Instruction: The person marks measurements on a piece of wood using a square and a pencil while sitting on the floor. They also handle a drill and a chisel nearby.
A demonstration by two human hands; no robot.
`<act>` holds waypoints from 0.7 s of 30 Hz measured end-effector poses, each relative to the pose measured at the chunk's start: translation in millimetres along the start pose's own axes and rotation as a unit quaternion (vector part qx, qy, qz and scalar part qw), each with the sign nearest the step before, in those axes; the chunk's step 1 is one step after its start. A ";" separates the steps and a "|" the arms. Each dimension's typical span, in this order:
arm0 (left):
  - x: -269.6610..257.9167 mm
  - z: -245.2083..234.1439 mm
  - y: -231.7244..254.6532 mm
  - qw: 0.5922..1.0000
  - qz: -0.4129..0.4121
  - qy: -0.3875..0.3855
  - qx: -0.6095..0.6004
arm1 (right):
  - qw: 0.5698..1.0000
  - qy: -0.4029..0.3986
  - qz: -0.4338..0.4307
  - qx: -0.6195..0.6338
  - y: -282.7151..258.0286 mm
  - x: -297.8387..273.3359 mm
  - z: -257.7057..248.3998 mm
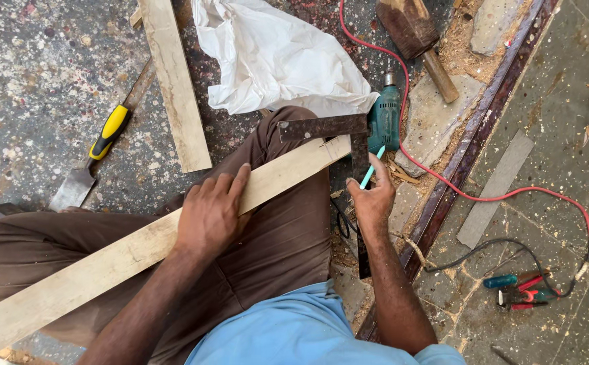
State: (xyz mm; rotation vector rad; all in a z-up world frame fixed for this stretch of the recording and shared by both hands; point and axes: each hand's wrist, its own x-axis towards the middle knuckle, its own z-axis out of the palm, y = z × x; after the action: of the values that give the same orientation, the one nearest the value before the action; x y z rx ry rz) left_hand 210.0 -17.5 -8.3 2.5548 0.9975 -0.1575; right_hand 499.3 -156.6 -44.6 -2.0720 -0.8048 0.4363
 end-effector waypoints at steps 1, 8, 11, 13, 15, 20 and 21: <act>-3.6 0.3 -6.4 1.000 0.001 0.002 0.011 | 0.999 -0.012 0.033 0.023 0.0 -1.2 -0.1; -43.5 -10.1 -33.7 0.999 -0.037 -0.011 0.025 | 0.999 -0.050 0.019 0.012 4.1 -6.3 2.2; -29.1 -11.6 -19.5 0.998 -0.052 -0.025 -0.013 | 0.998 -0.061 0.007 0.020 -1.5 -1.0 8.1; -15.6 -9.6 -11.1 0.998 -0.018 0.044 -0.051 | 0.997 -0.068 0.014 0.040 -4.3 0.4 12.4; 2.0 -4.9 -2.5 0.994 0.002 0.078 -0.071 | 0.996 -0.084 0.009 0.035 -6.6 0.7 13.6; 38.8 3.2 10.2 0.996 0.015 0.071 -0.054 | 0.995 -0.102 0.008 0.005 -13.7 1.4 16.0; 41.8 3.4 11.6 0.995 0.016 0.077 -0.069 | 0.995 -0.104 0.007 0.001 -15.3 2.9 16.7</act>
State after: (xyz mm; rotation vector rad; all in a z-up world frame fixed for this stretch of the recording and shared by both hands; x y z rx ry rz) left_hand 248.8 -0.3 -17.8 2.4840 0.9855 0.1154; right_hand 486.2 -138.2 -41.9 -2.0531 -0.9123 0.6693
